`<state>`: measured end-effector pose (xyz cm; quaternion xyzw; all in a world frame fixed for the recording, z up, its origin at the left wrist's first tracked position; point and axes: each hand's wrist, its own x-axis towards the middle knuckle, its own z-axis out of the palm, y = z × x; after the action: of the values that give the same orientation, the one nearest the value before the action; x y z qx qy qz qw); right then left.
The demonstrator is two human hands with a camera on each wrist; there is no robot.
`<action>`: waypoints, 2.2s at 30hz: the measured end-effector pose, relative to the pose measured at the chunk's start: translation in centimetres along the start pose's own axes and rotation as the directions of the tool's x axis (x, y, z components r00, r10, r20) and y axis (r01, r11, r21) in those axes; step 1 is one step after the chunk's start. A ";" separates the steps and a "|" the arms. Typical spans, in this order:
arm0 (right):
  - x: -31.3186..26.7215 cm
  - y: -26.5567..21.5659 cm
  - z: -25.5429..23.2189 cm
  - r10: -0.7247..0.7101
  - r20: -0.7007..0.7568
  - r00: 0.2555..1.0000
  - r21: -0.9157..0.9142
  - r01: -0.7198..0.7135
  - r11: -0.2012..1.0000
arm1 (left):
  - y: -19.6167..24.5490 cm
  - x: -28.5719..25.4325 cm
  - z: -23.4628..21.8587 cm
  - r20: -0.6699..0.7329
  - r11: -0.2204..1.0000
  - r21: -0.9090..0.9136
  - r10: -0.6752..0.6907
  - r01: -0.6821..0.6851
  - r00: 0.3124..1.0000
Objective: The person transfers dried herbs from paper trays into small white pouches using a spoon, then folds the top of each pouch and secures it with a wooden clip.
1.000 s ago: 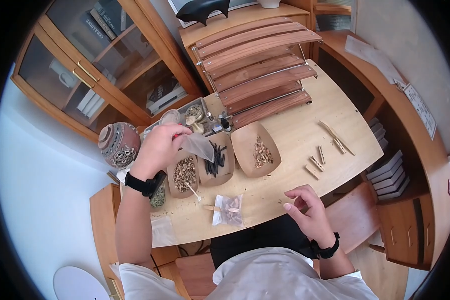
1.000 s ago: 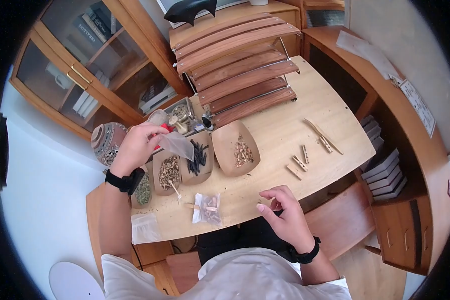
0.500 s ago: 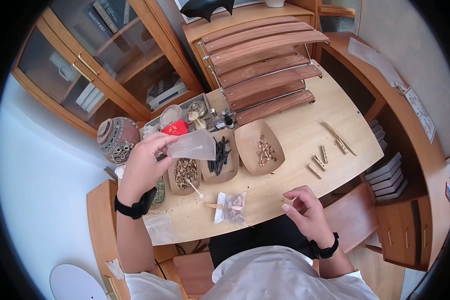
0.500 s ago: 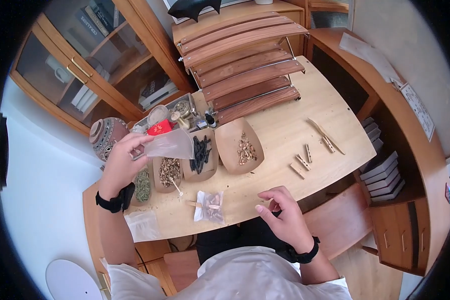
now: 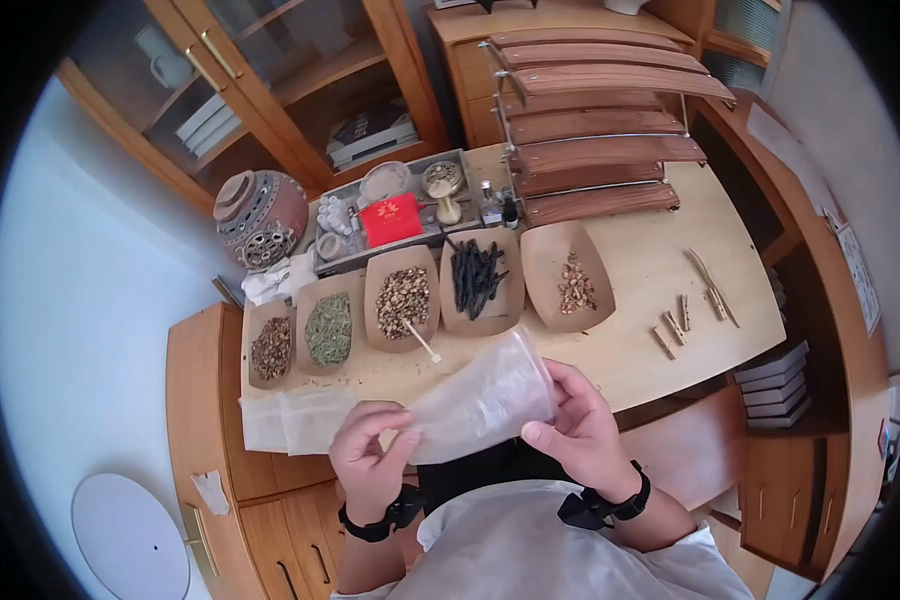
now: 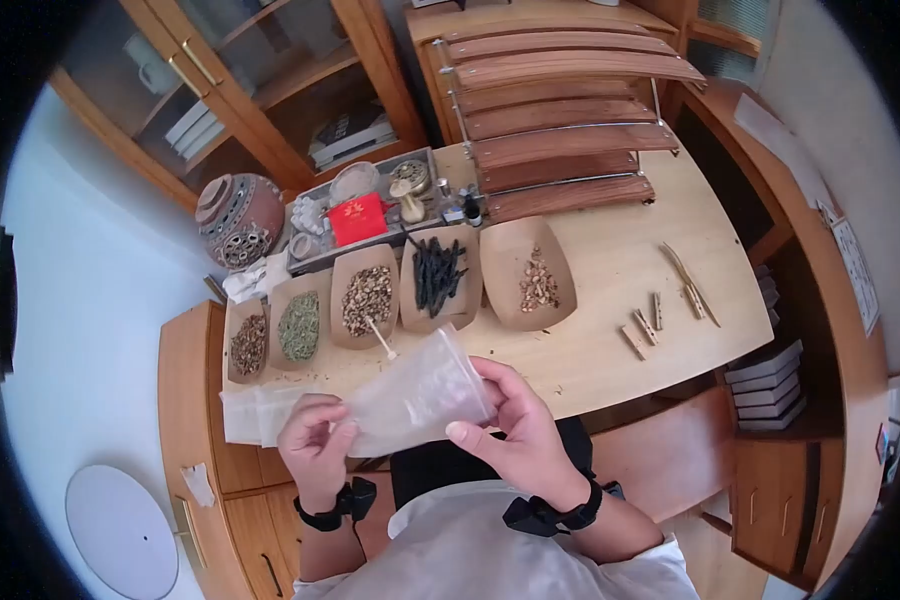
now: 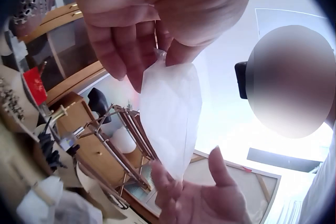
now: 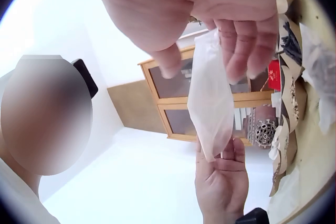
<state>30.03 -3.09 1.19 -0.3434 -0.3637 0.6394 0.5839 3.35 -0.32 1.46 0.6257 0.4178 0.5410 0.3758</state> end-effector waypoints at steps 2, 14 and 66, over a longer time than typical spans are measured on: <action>0.2 0.3 1.2 0.002 -0.088 0.996 -0.108 -0.011 0.994 | -0.2 -2.2 -0.2 0.024 1.000 0.001 -0.003 0.003 1.000; -1.0 2.6 0.2 0.104 0.045 0.994 -0.430 -0.075 0.900 | -4.3 -2.9 -12.0 -0.035 0.919 0.079 -0.384 0.385 0.923; 0.7 -0.4 -3.1 -0.250 0.140 0.958 -0.708 0.273 0.651 | 0.2 -0.6 7.8 0.353 0.964 0.256 -0.165 0.075 0.921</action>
<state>32.83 -2.21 -0.04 -0.4789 -0.6395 0.3594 0.4823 11.11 -1.08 0.37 0.7301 0.4385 0.3347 0.4033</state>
